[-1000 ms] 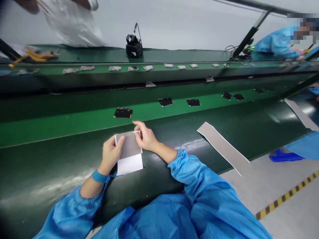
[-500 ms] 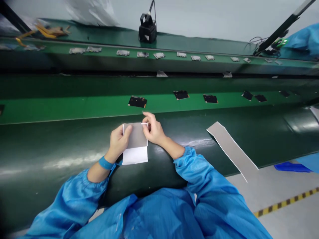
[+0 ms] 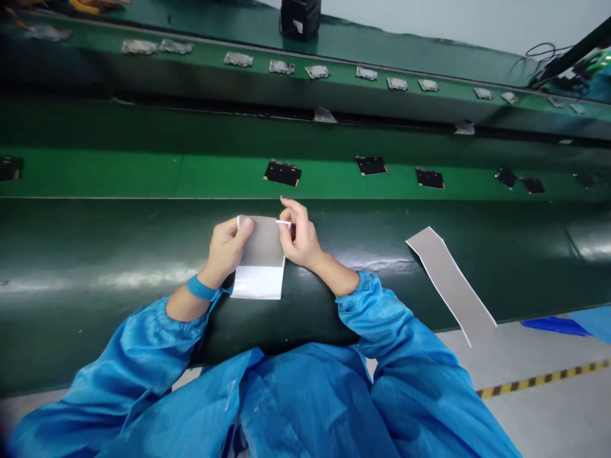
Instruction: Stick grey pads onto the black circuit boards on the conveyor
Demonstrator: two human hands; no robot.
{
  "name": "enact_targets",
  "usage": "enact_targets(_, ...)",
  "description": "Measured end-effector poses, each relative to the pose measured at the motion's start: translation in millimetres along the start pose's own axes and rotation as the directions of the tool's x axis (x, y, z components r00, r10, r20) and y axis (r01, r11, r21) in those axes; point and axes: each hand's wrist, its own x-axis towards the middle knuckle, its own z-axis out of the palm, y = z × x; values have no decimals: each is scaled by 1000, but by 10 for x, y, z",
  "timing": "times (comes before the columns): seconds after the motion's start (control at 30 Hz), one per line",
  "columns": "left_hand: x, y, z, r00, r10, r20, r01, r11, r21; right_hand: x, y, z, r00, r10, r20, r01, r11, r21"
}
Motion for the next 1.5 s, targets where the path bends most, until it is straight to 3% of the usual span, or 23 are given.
enact_targets(0.2, 11, 16, -19, 992, 94, 78, -93, 995, -19, -3, 19, 6, 999, 8, -52, -9, 1000, -25)
enact_targets(0.43, 19, 24, -55, 989, 125, 74, -124, 992, -20, 3, 6, -16, 1000, -28, -11, 28, 999, -45)
enact_targets(0.63, 32, -35, -53, 998, -3, 57, 7, 998, -67, 2, 10, -32, 1000, -3, -6, 3, 999, -36)
enact_targets(0.9, 15, -97, 4, 991, -94, 90, 115, 956, -270, -4, 70, -58, 999, 47, 21, -47, 999, 3)
enact_targets(1.27, 22, -102, 35, 992, -99, 83, 118, 957, -265, -18, 132, -91, 996, 67, 62, -70, 997, 38)
enact_targets(1.4, 42, -119, -6, 982, -175, 76, 190, 921, -340, 8, 152, -95, 995, 100, 11, -100, 993, 59)
enact_targets(1.5, 100, -162, -79, 960, -245, 136, 280, 850, -446, 34, 204, -90, 995, 89, -51, -84, 993, 84)
